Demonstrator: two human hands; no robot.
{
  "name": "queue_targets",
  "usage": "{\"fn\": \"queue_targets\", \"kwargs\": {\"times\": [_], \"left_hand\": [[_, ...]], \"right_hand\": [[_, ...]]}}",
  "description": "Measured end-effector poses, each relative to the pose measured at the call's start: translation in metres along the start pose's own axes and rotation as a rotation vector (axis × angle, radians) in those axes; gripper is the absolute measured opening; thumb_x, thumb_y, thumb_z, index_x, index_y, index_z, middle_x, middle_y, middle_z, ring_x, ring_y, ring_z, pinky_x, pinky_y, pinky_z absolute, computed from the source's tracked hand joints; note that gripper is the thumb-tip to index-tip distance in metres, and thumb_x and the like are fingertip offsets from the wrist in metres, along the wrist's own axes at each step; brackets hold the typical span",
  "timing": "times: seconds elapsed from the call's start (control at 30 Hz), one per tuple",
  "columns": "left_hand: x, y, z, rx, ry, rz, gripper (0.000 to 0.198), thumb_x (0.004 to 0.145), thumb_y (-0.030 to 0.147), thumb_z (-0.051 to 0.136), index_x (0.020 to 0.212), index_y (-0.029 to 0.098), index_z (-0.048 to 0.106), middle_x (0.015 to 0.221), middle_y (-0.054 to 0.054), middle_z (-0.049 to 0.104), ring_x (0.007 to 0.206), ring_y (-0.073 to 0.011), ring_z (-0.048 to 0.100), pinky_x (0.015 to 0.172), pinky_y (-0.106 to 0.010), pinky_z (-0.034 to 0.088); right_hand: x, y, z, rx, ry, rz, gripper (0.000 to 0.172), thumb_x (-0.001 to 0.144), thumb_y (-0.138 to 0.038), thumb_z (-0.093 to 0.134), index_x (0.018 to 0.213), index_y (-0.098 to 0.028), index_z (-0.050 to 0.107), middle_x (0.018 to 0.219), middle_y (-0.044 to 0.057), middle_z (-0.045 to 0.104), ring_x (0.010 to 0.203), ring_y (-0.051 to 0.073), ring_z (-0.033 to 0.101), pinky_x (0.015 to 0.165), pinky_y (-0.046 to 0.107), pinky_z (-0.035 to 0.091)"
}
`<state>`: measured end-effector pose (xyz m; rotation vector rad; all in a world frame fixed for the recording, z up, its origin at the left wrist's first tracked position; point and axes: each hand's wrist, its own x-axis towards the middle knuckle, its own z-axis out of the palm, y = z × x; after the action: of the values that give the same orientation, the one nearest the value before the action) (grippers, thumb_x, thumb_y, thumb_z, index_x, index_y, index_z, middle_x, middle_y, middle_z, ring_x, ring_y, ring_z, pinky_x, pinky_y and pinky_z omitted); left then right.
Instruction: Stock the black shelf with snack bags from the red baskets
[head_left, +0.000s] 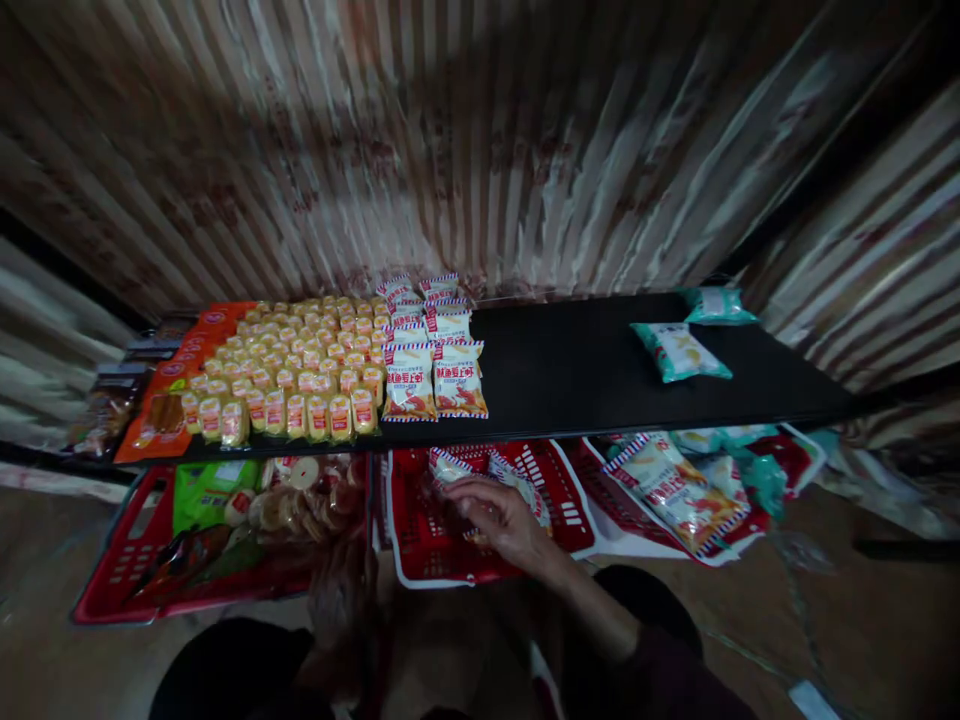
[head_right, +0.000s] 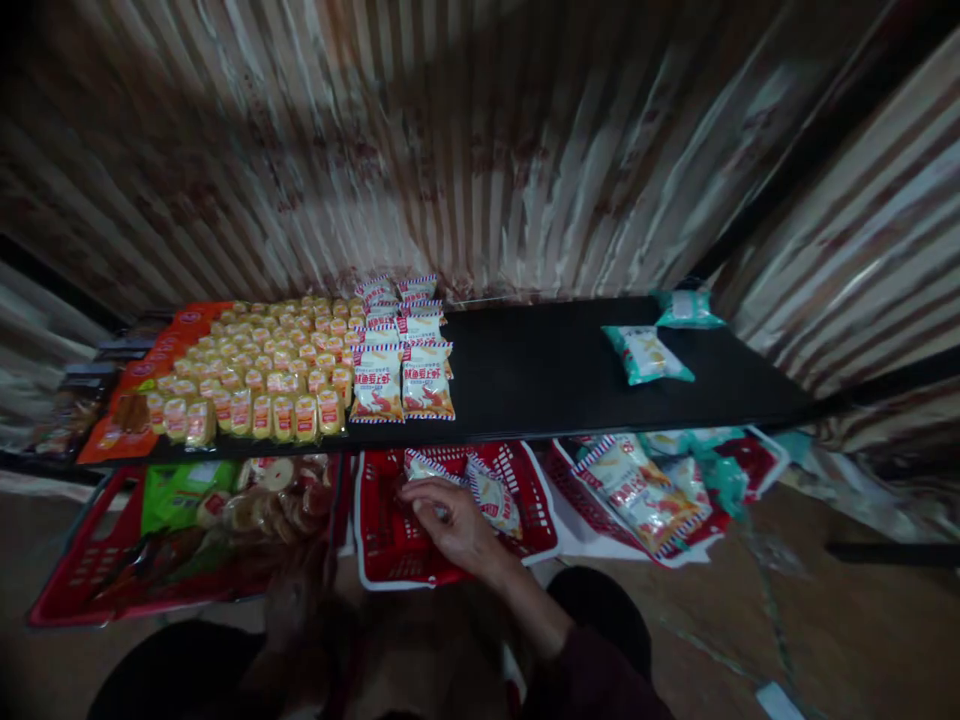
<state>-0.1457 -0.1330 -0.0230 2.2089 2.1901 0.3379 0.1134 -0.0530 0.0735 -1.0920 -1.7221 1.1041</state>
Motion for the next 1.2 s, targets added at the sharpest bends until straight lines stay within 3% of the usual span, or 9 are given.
{"fn": "queue_targets", "kwargs": {"times": [0.1,0.2,0.33,0.5,0.67,0.8,1.03,1.2], "left_hand": [[-0.003,0.013,0.008,-0.03,0.11,-0.052,0.036,0.091,0.025,0.033,0.113,0.015,0.06,0.109,-0.013,0.067,0.1,-0.0267,0.062,0.086,-0.039,0.048],[-0.008,0.02,0.008,-0.028,0.188,-0.109,0.038,0.09,0.022,0.033,0.118,0.011,0.056,0.114,-0.017,0.064,0.108,-0.0292,0.058,0.093,-0.043,0.045],[-0.005,0.02,-0.007,-0.067,0.186,-0.026,0.035,0.088,0.02,0.035,0.115,0.014,0.056,0.117,-0.016,0.063,0.111,-0.0279,0.057,0.093,-0.043,0.045],[0.009,0.036,-0.024,-0.14,0.28,0.056,0.035,0.083,0.018,0.042,0.114,0.015,0.056,0.128,-0.017,0.055,0.13,-0.0311,0.041,0.104,-0.049,0.037],[0.016,0.066,-0.017,-0.233,0.146,0.166,0.03,0.081,0.012,0.042,0.103,0.015,0.062,0.127,-0.015,0.055,0.13,-0.0272,0.042,0.108,-0.044,0.037],[0.026,0.082,0.006,-0.29,-0.023,0.063,0.03,0.08,0.009,0.043,0.102,0.015,0.064,0.125,-0.013,0.058,0.119,-0.0235,0.054,0.102,-0.038,0.045],[0.029,0.092,0.038,-0.322,-0.156,-0.011,0.027,0.075,0.004,0.048,0.09,0.019,0.065,0.106,-0.009,0.068,0.108,-0.023,0.06,0.096,-0.04,0.049],[0.024,0.092,0.042,-0.361,-0.212,0.027,0.024,0.077,0.007,0.047,0.091,0.017,0.064,0.107,-0.011,0.066,0.108,-0.0232,0.06,0.098,-0.037,0.047]], "right_hand": [[-0.003,-0.003,-0.007,-0.007,0.023,0.035,0.024,0.088,-0.033,0.05,0.091,-0.022,0.071,0.095,0.007,0.073,0.09,0.019,0.068,0.083,0.033,0.053],[-0.011,-0.01,0.001,0.013,0.066,0.016,0.025,0.087,-0.037,0.052,0.091,-0.022,0.071,0.096,0.007,0.073,0.092,0.019,0.068,0.084,0.034,0.052],[-0.04,-0.024,0.012,0.12,0.118,0.029,0.029,0.086,-0.044,0.053,0.087,-0.022,0.072,0.095,0.007,0.073,0.093,0.02,0.068,0.084,0.035,0.053],[-0.069,-0.03,0.0,0.125,0.197,0.075,0.035,0.085,-0.05,0.053,0.085,-0.021,0.072,0.091,0.008,0.074,0.09,0.021,0.068,0.083,0.035,0.053],[-0.07,-0.017,-0.015,0.085,0.205,0.149,0.036,0.083,-0.05,0.052,0.084,-0.02,0.073,0.091,0.007,0.074,0.09,0.022,0.068,0.083,0.036,0.053],[-0.065,0.01,-0.015,-0.008,0.204,0.176,0.033,0.083,-0.045,0.051,0.082,-0.02,0.073,0.084,0.006,0.074,0.082,0.023,0.069,0.079,0.037,0.053],[-0.064,0.067,-0.019,-0.11,0.168,0.301,0.029,0.082,-0.038,0.049,0.085,-0.02,0.072,0.088,0.006,0.074,0.083,0.022,0.068,0.079,0.036,0.052],[-0.069,0.072,-0.02,-0.081,0.191,0.359,0.035,0.081,-0.044,0.05,0.087,-0.018,0.073,0.086,0.007,0.074,0.083,0.023,0.067,0.079,0.037,0.051]]}}
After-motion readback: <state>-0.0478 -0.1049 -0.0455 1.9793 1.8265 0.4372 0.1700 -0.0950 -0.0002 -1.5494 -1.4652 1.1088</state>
